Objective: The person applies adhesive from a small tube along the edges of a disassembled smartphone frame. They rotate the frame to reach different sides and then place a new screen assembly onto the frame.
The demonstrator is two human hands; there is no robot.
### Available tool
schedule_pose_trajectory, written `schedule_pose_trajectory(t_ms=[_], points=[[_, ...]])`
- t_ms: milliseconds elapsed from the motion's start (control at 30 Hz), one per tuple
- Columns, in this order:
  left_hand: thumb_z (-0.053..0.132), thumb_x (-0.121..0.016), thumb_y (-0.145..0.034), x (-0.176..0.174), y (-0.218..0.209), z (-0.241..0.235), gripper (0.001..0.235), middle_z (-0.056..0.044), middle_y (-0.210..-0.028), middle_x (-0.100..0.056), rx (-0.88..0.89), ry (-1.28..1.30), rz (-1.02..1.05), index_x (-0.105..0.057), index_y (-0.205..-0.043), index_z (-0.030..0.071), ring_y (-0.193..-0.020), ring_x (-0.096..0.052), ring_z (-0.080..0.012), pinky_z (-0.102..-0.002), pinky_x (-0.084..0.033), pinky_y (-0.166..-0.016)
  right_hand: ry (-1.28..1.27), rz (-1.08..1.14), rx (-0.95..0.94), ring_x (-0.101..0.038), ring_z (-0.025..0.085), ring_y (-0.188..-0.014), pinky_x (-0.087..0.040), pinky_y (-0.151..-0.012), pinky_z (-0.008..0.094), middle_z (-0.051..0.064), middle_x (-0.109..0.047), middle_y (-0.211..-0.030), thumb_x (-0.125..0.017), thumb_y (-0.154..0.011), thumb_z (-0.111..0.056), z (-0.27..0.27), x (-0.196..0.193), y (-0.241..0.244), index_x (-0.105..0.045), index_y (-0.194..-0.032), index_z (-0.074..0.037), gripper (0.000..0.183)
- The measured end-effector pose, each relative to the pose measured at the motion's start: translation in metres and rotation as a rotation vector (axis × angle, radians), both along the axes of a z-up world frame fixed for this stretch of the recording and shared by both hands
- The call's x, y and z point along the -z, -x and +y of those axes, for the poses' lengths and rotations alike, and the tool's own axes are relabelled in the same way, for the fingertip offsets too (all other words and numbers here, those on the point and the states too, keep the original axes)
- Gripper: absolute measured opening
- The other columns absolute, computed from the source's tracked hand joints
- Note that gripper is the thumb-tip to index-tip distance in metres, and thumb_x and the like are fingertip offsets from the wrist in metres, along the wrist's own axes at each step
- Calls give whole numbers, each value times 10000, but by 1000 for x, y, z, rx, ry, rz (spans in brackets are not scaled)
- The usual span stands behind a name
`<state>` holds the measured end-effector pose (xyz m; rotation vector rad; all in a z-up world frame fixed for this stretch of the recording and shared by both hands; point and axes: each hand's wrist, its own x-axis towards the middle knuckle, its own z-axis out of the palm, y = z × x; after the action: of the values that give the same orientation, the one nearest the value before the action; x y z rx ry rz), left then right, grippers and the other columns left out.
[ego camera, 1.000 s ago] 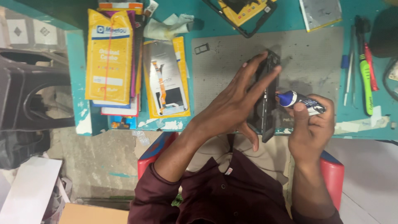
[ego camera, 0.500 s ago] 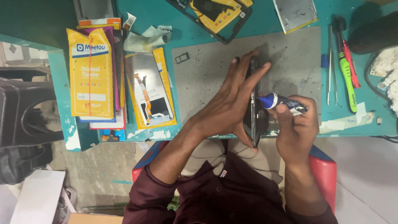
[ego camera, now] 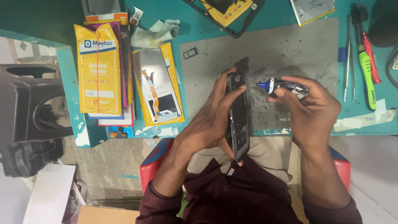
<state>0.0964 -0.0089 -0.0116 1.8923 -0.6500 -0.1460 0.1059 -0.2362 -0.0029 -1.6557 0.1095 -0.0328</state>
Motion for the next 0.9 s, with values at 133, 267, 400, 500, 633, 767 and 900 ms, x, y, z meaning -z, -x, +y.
schedule_pose_trajectory(t_ms=[133, 267, 400, 500, 633, 767, 900], points=[[468, -962, -270, 1, -2, -3, 1499, -318, -1667, -70, -21, -78, -33, -223, -1531, 135, -1555, -96, -581, -635, -189, -1308, -2, 8, 8, -737, 175, -912, -642, -855, 277, 142, -718, -1026, -701, -997, 103, 1, 2, -1, -651, -1220, 98, 229], [510, -935, -274, 2, -2, -6, 1500, -324, -1653, -54, -24, -55, -50, -212, -1531, 125, -1557, -102, -572, -644, -141, -1319, 10, 5, 2, -731, 173, -936, -649, -880, 283, 150, -715, -1048, -704, -1005, 105, 1, 3, -2, -652, -1226, 103, 227], [417, -961, -363, 8, 1, -9, 1409, -295, -1661, -95, -39, -103, -27, -233, -1531, 120, -1564, -131, -560, -625, -161, -1328, 5, 13, -25, -739, 164, -973, -648, -907, 276, 154, -730, -1097, -715, -976, 97, 2, -4, -4, -664, -1217, 96, 246], [54, -896, -712, 17, 2, -10, 1049, -242, -1716, -142, -65, -88, 82, -281, -1556, 154, -1609, -236, -463, -464, -322, -1339, 196, -5, -64, -742, 121, -958, -618, -842, 219, 117, -752, -1063, -741, -960, 34, 0, -9, -9, -684, -1217, 60, 264], [-192, -698, -754, 25, 8, -4, 994, -269, -1719, -80, -86, -20, 97, -201, -1575, 66, -1611, -219, -454, -449, -307, -1343, 437, -144, -114, -682, 74, -843, -511, -677, 190, 74, -765, -1031, -799, -1003, -31, -2, -11, -18, -745, -1210, -9, 215], [-141, -742, -736, 27, 4, 4, 1035, -302, -1713, -84, -83, -44, 49, -174, -1586, 19, -1615, -187, -474, -484, -261, -1348, 556, -265, -162, -631, 62, -682, -428, -572, 219, 59, -766, -924, -801, -974, -55, -1, -13, -33, -780, -1189, -58, 216], [19, -822, -634, 28, 9, 11, 1108, -349, -1649, -95, -80, -9, 70, -185, -1540, 13, -1554, -182, -490, -488, -261, -1284, 606, -304, -182, -613, 76, -636, -406, -541, 245, 73, -760, -885, -805, -946, -38, 3, -7, -36, -791, -1167, -66, 223]])
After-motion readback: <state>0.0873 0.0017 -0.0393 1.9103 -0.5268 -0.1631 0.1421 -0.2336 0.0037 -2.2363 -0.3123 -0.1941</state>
